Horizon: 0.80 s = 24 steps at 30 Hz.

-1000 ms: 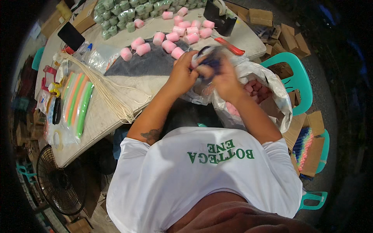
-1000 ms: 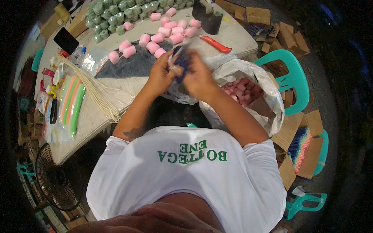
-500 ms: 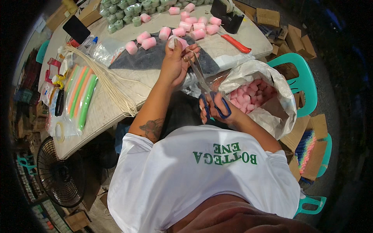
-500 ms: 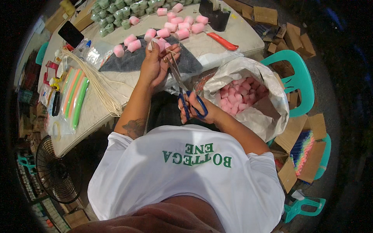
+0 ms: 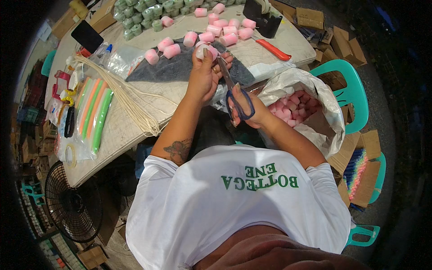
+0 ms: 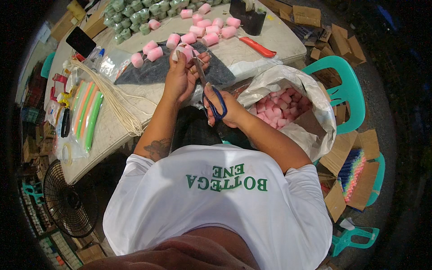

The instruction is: The person repeatedly picks pink foam balls from a sack, wraps a thin string around each one, ties a knot, and uses scissors to trim the excess string. The finished balls are placed on a gray mat on the table.

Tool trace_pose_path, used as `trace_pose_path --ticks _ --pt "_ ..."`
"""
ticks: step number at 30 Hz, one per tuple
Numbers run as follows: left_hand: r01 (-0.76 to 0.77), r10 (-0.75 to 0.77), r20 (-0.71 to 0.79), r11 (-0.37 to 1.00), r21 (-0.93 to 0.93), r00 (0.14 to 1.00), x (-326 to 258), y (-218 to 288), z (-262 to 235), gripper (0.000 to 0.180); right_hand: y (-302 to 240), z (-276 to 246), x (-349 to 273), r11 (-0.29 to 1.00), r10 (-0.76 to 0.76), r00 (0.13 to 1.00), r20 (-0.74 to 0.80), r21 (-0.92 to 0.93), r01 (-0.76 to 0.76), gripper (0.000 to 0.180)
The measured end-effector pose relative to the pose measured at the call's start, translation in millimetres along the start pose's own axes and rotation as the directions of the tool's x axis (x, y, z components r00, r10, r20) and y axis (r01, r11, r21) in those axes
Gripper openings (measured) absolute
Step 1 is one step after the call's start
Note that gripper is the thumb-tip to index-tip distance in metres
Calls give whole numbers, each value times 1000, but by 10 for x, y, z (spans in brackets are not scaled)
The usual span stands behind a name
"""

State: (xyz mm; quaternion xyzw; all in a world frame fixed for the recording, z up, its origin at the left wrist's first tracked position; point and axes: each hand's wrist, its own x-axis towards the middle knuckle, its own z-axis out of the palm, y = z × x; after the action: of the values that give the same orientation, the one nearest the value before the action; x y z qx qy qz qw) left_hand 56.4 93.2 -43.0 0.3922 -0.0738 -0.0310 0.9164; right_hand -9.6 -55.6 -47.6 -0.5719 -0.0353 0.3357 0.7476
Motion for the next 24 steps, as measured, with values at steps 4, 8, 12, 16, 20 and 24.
trace_pose_path --ticks 4,8,12,16,20,24 --pt "18 -18 -23 1000 -17 1000 -12 28 -31 43 -118 -80 -120 975 -153 984 -93 -175 135 44" --pt "-28 88 -97 864 503 991 -18 396 -67 33 -510 -476 -159 636 -386 856 -344 -771 -23 35" --pt "51 210 -50 2 999 976 30 833 -174 36 -594 -942 -124 173 -578 769 -272 -962 -211 31" --pt "207 240 -143 -266 941 960 -84 836 -341 48 -644 -1008 71 185 -603 736 -307 -952 -246 37" --pt "71 476 203 -496 865 855 -107 667 -263 42 -684 -858 109 77 -689 655 -310 -930 -359 32" --pt "-214 438 270 -174 961 857 -13 558 -178 23 -560 -576 185 33 -765 643 42 -994 104 25"
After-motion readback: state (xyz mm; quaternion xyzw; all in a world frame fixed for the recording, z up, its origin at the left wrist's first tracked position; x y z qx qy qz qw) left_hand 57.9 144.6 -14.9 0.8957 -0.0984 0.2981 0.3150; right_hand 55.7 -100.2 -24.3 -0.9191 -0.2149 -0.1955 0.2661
